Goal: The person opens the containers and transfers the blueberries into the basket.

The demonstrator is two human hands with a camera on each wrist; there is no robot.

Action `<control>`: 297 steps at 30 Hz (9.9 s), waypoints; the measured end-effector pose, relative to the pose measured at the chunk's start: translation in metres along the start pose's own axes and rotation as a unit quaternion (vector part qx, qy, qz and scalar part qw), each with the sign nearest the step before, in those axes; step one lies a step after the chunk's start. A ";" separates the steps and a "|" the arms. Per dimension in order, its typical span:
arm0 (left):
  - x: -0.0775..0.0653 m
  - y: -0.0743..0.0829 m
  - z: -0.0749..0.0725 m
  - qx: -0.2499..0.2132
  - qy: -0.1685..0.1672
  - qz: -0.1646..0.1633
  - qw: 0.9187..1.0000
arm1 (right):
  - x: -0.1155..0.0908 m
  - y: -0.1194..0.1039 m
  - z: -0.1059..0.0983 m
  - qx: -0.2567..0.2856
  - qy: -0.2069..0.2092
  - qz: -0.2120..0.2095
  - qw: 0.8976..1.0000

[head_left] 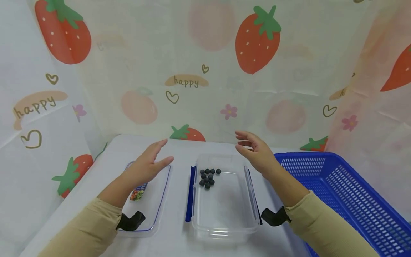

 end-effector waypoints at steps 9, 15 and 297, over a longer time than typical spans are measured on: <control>-0.016 0.027 0.058 0.129 -0.059 0.015 0.990 | -0.003 0.010 -0.006 0.002 0.002 -0.001 1.000; -0.029 0.039 0.098 0.213 -0.098 0.041 0.971 | -0.003 0.011 -0.007 -0.006 0.001 -0.008 1.000; -0.054 0.041 0.124 0.283 -0.164 0.037 0.944 | 0.041 0.056 -0.058 -0.035 -0.139 0.065 0.988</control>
Point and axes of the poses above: each hand's wrist, its own x-axis towards the middle knuckle, its own z-axis out of the palm, y = z × x, the point moved 9 cm from there along x, towards the middle knuckle, and after that the axes turned 6 degrees about x, right-handed, at the moved point
